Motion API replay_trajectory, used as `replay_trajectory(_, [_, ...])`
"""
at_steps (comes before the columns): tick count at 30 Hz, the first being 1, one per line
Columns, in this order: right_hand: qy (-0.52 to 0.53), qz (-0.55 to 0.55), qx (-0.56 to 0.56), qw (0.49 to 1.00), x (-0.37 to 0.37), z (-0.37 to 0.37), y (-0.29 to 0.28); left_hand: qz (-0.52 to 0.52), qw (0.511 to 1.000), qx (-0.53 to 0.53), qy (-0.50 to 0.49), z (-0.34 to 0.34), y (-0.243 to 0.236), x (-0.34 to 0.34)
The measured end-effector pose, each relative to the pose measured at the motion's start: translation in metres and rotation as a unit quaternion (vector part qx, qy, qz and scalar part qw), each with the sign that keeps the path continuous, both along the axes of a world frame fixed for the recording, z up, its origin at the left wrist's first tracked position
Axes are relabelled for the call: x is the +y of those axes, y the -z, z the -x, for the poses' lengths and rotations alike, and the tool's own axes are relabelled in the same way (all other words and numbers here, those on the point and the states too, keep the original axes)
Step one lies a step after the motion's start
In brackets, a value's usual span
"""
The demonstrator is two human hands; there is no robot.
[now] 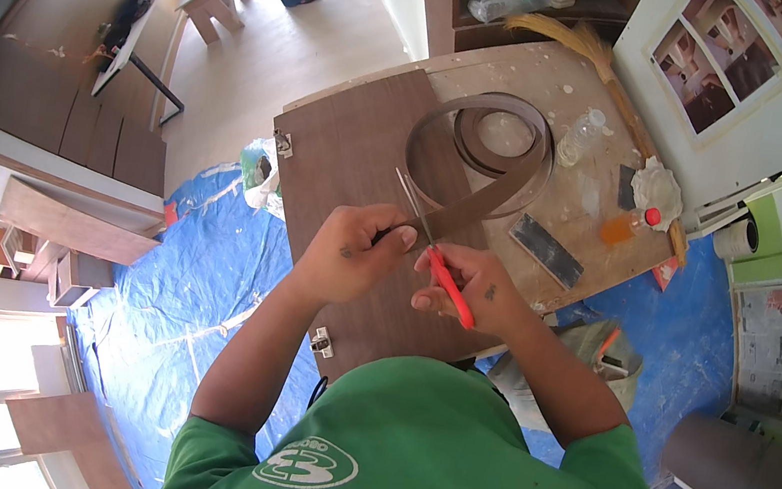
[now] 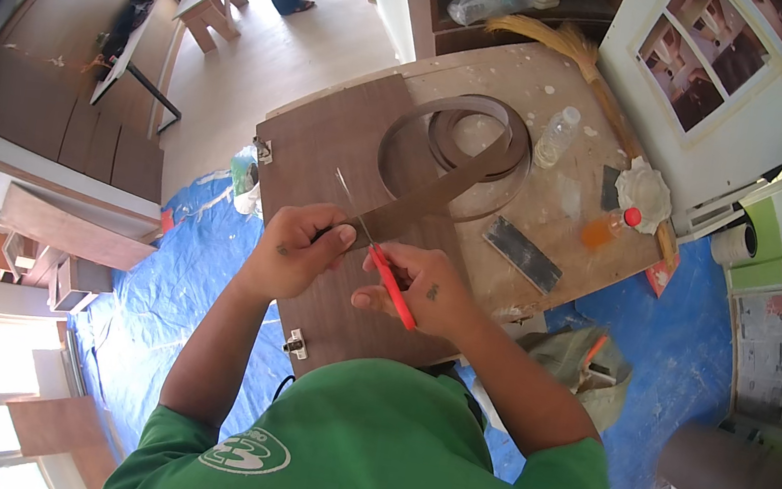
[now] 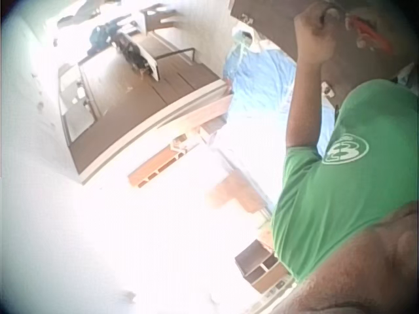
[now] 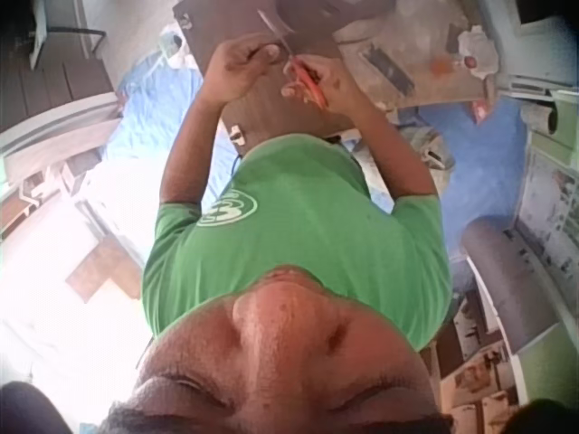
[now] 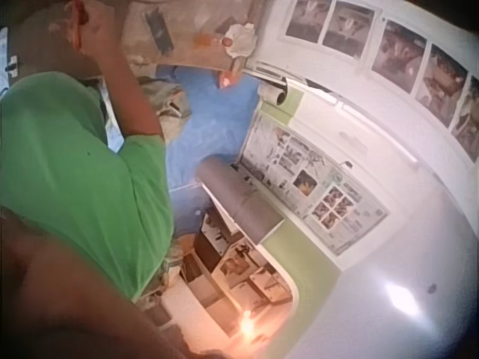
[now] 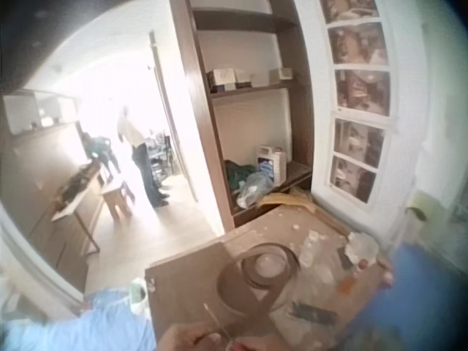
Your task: The person cuts a strip of brown edge banding with scissors, peels the backing, and applies it to the edge of a wooden cabinet door. They then use a plastic bottle to press the banding along the edge to secure it.
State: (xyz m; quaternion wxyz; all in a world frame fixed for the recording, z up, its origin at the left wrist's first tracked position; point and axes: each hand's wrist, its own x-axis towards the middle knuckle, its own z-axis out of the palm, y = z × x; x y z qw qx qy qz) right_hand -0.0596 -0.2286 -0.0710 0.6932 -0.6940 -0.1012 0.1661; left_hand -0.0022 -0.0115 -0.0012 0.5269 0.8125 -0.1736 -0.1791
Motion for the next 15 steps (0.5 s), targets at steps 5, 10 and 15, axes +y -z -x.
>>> replay_trajectory(5, [0.017, -0.055, 0.006, 0.998, 0.004, 0.004, 0.002, -0.012, 1.0, -0.006, 0.006, -0.001, -0.003, -0.002])
replay_trajectory(10, [0.026, -0.009, -0.031, 0.999, 0.002, 0.003, 0.0, -0.007, 1.0, -0.016, 0.005, -0.002, -0.003, -0.004])
replay_trajectory(15, [0.03, 0.009, -0.038, 0.999, 0.002, 0.002, -0.006, -0.002, 1.0, -0.007, -0.002, -0.001, 0.002, -0.002])
